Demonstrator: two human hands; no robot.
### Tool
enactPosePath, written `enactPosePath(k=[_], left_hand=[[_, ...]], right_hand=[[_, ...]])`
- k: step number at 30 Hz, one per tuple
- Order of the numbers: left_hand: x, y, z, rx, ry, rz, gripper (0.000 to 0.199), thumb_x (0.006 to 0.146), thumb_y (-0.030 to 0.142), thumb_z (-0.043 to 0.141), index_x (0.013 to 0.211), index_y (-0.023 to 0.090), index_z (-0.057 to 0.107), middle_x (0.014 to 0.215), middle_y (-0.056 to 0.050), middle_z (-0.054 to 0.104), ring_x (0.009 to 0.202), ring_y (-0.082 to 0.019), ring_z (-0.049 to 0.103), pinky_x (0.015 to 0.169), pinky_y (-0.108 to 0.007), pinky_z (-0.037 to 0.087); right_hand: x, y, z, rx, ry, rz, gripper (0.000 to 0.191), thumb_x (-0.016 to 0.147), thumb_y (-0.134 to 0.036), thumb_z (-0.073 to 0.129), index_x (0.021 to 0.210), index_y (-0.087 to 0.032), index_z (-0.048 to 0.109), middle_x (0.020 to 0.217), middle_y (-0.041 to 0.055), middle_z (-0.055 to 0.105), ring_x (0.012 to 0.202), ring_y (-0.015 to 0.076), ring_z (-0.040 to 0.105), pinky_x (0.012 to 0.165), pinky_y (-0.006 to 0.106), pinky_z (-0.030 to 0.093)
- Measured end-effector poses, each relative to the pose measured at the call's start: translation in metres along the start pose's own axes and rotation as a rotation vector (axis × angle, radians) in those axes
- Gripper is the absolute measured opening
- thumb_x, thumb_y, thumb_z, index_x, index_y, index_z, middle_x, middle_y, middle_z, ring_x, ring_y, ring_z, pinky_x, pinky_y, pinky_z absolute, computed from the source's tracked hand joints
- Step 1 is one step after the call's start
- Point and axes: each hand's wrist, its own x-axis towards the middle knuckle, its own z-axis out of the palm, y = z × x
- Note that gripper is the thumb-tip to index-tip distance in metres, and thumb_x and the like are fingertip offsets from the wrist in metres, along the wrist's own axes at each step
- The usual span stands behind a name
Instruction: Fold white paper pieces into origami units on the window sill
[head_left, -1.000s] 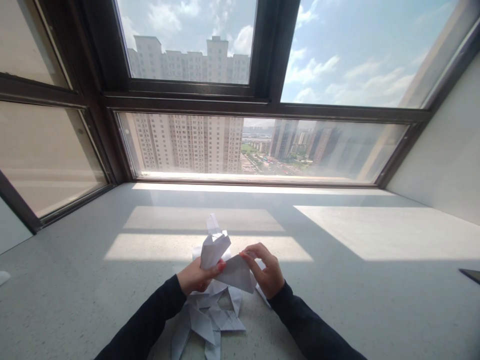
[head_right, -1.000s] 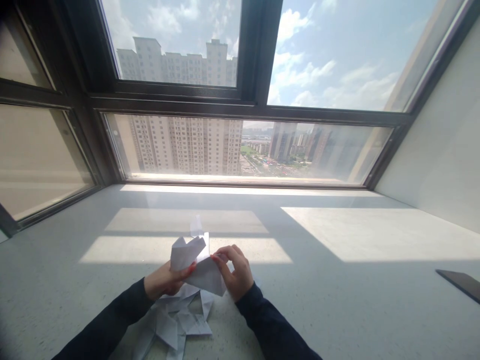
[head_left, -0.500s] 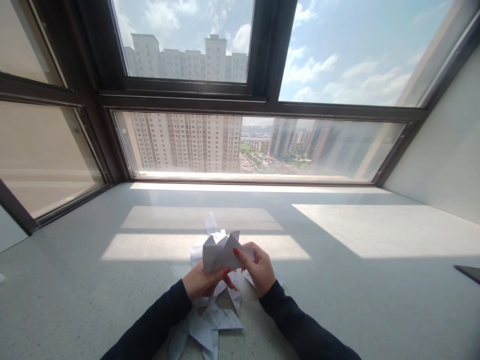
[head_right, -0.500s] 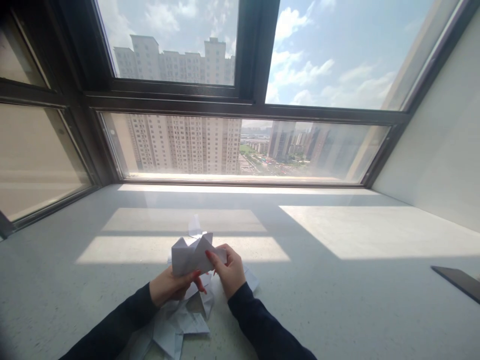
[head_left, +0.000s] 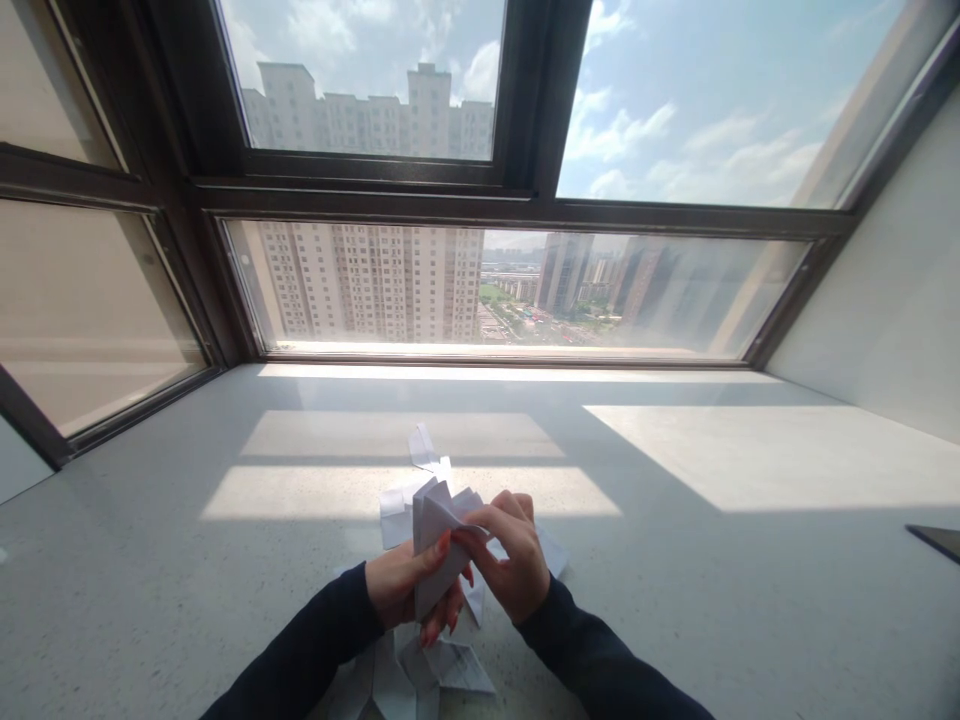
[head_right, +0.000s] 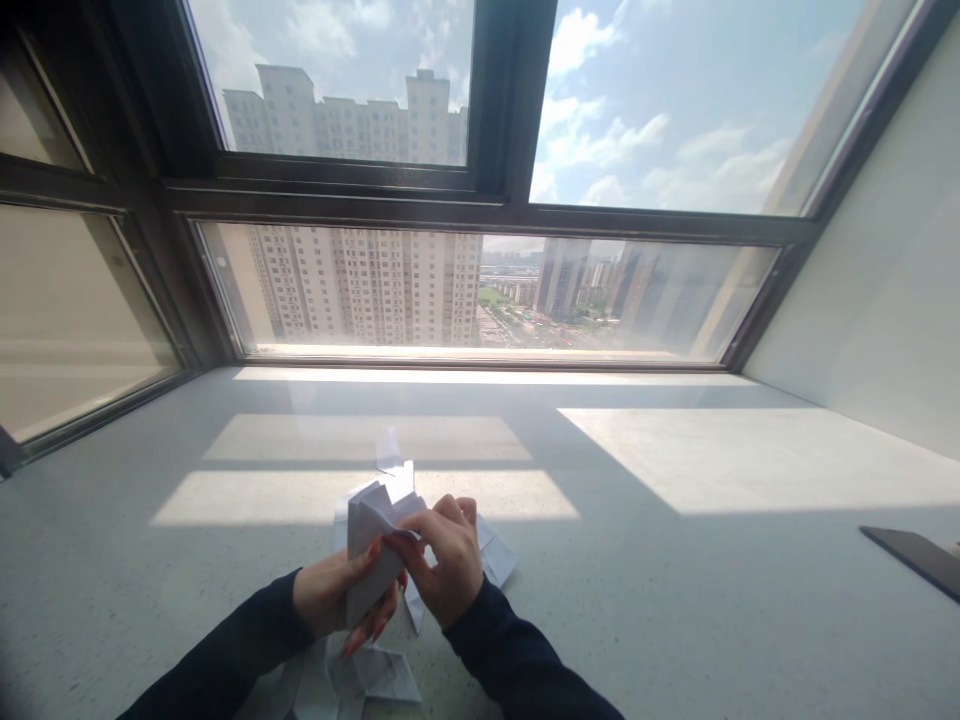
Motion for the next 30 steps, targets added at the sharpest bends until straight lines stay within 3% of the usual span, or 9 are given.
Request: enactPosePath(k=[4,9,12,20,26,28,30], left_hand=[[0.001,-0.001,-0.002,-0.002,-0.046,-0.012,0.047,0.064,0.055,0.052,0.079,0.010,0.054,0.051,-0.002,0.057,0.035,-0.010,0.050,0.031,-0.017,0.033],[0.001,-0.003,0.000,0.016,0.070,-0.022,0.031,0.066,0.041,0.060,0.073,0.011,0.053,0.043,0.003,0.051,0.027,-0.004,0.039,0.027,-0.015,0.021],[0.001,-0.003,0.000,0.032,0.076,-0.068,0.023,0.064,0.033,0.063,0.067,0.013,0.052,0.039,0.005,0.048,0.025,-0.002,0.031,0.028,-0.016,0.017],[0.001,-0.007,0.004,0.060,0.175,-0.019,0.022,0.067,0.036,0.058,0.064,0.015,0.052,0.034,0.007,0.038,0.028,-0.002,0.023,0.032,-0.019,0.010],[0.001,-0.002,0.004,0.029,0.143,0.003,0.028,0.068,0.042,0.056,0.062,0.016,0.049,0.037,0.007,0.039,0.028,-0.001,0.020,0.032,-0.019,0.011],[0.002,0.000,0.004,0.019,0.127,0.002,0.030,0.068,0.042,0.056,0.057,0.015,0.047,0.036,0.007,0.039,0.028,0.000,0.018,0.032,-0.019,0.011],[0.002,0.001,0.004,0.011,0.130,0.003,0.031,0.069,0.042,0.056,0.055,0.015,0.046,0.036,0.006,0.039,0.028,0.000,0.017,0.032,-0.019,0.011]], right_hand=[[0.001,0.001,0.000,-0.007,-0.009,-0.005,0.017,0.076,-0.027,0.051,0.062,-0.019,0.057,0.052,-0.0013,0.054,0.054,0.0122,0.044,0.060,0.030,0.028],[0.001,0.001,0.000,-0.027,-0.029,-0.001,0.017,0.075,-0.029,0.052,0.062,-0.020,0.057,0.051,-0.0021,0.053,0.054,0.0119,0.043,0.061,0.030,0.027],[0.001,0.001,0.002,-0.036,-0.043,0.015,0.017,0.075,-0.030,0.052,0.063,-0.020,0.058,0.051,-0.0023,0.054,0.055,0.0120,0.043,0.062,0.030,0.026],[-0.001,0.002,0.004,-0.027,-0.031,0.075,0.012,0.073,-0.032,0.055,0.074,-0.021,0.058,0.058,-0.0017,0.055,0.056,0.0121,0.045,0.065,0.032,0.027],[-0.001,0.008,0.008,0.198,0.172,0.290,0.048,0.069,-0.038,0.057,0.109,-0.019,0.041,0.065,-0.0024,0.045,0.055,0.0120,0.042,0.056,0.028,0.037],[0.000,0.010,0.009,0.294,0.141,0.331,0.047,0.069,-0.038,0.056,0.109,-0.019,0.042,0.071,-0.0006,0.047,0.056,0.0116,0.043,0.054,0.026,0.039],[0.001,0.012,0.011,0.353,0.045,0.343,0.031,0.070,-0.039,0.054,0.094,-0.019,0.051,0.068,-0.0009,0.049,0.056,0.0111,0.044,0.053,0.025,0.039]])
